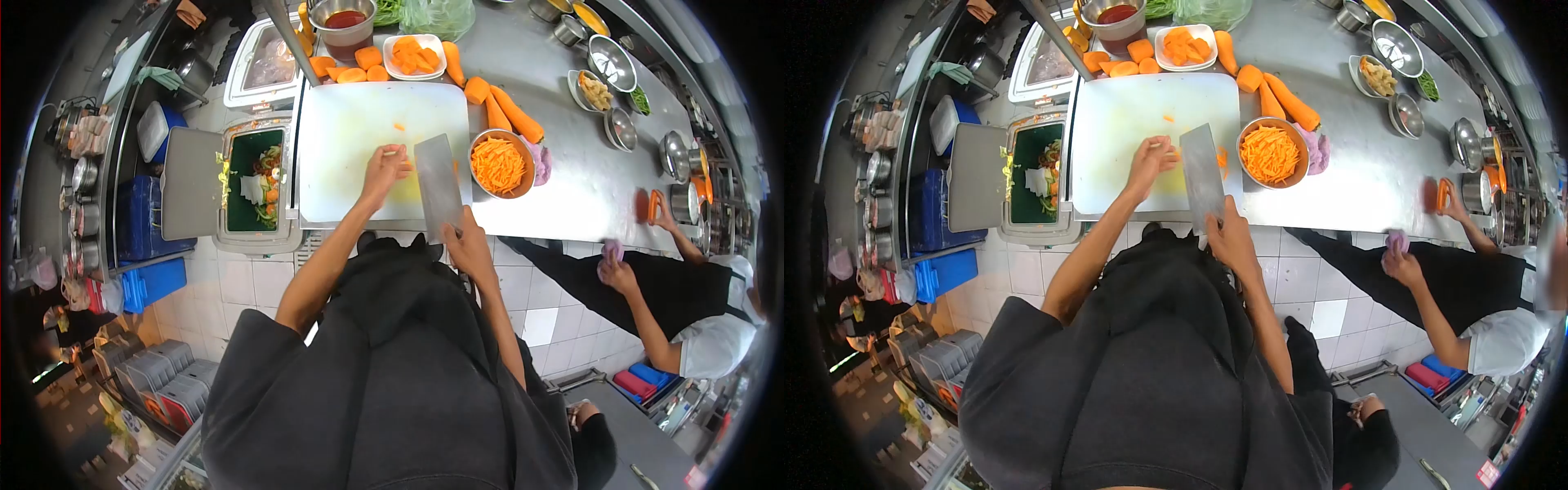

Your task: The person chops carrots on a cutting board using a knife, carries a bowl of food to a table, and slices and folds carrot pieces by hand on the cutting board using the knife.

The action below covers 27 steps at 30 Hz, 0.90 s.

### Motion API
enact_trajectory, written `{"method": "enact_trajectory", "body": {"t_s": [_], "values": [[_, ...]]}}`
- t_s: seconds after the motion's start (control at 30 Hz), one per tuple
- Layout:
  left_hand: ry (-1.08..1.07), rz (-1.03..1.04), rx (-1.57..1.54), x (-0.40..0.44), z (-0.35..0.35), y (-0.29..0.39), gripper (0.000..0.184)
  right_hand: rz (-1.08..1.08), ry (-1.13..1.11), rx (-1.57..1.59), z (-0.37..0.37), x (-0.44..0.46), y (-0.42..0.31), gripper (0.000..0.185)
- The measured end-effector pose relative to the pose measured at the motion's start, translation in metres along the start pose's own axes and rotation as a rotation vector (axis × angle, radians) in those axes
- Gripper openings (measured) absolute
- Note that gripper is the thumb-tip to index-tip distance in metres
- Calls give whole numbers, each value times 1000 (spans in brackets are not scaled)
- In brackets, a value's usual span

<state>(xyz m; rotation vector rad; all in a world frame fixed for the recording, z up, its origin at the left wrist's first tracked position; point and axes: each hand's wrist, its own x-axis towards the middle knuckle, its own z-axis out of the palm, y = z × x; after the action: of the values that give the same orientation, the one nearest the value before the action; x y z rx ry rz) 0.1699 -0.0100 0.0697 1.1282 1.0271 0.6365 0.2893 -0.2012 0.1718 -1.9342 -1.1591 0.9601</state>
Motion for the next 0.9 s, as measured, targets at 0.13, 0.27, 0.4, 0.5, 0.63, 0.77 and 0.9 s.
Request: {"method": "enact_trajectory", "body": {"t_s": [0.13,0.27,0.4,0.5,0.63,0.77,0.9], "values": [[-338,-449,-757,-20,17,45,57,167,-88,376,2,-3,5,23],[-648,-473,-1000,9,7,8,45,175,-79,418,0,-5,14,22],[-683,-451,-924,14,8,-8,40,176,-19,436,-1,-9,22,24],[-476,-392,-637,2,16,5,37,179,29,368,-4,-13,22,24],[-308,-122,28,3,7,9,33,-32,306,-188,-2,-22,30,19],[-95,637,707,11,9,11,30,204,250,-333,-7,-24,24,24],[-107,565,667,39,4,19,37,208,275,-524,9,-18,35,29]]}}
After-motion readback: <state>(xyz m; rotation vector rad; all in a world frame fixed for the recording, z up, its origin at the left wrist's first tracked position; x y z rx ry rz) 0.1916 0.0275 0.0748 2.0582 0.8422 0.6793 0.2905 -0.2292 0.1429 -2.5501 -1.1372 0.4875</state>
